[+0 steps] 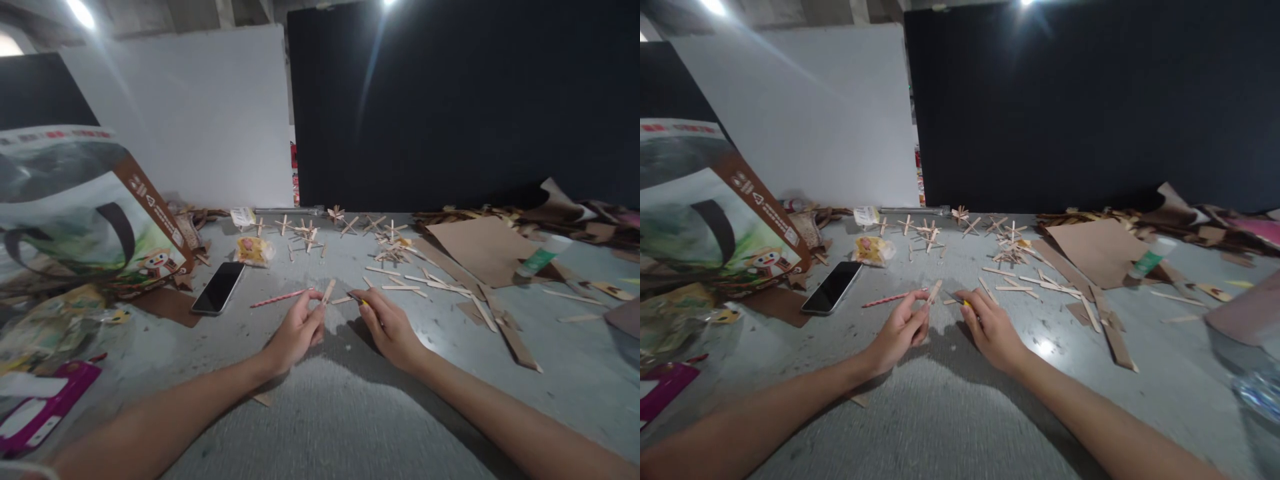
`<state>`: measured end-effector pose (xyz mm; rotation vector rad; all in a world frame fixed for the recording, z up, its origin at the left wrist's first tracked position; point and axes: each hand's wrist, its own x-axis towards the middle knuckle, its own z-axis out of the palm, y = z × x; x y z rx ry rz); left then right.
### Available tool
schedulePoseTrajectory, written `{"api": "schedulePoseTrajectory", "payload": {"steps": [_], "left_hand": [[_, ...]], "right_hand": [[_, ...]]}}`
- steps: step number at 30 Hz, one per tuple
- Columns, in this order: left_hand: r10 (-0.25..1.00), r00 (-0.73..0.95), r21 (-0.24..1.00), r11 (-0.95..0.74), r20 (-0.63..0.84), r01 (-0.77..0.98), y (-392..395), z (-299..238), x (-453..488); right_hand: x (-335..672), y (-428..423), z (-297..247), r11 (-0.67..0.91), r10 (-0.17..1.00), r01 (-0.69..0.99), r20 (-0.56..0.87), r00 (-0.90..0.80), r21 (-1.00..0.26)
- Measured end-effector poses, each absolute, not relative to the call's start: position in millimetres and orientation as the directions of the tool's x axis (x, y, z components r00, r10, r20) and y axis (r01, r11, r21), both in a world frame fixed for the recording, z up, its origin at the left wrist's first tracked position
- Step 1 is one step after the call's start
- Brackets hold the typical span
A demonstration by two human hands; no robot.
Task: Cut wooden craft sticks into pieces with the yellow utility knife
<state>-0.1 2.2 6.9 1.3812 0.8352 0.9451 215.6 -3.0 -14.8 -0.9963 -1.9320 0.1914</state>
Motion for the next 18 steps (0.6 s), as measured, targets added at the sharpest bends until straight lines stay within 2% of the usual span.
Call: {"api": "schedulePoseTrajectory", "payload": {"steps": [9,13,15,18], "left_hand": [[0.91,0.404,0.993,-0.118,0.096,0.029,-1.3,10.6,-0.1],[0.917,0.393,0.996,-0.087,0.076,0.009,-0.8,6.8,-0.4],[0.926,0.372,0.997,-0.07,0.071,-0.017,-0.5,5.6,0.2],[0.935,0.346,0.996,-0.085,0.082,-0.007,-0.9,5.0,1.3]], "right_hand": [[217.5,-8.5,-14.1,0.654,0.716,0.559,0.656,-0.24,-0.509],[211.1,-15.7,-10.7,0.609,0.754,0.54,0.635,-0.169,-0.58],[204.0,-21.5,-4.2,0.549,0.816,0.478,0.564,-0.127,-0.686],[191.5,-29.4,8.1,0.309,0.948,0.316,0.266,-0.172,-0.897]]}}
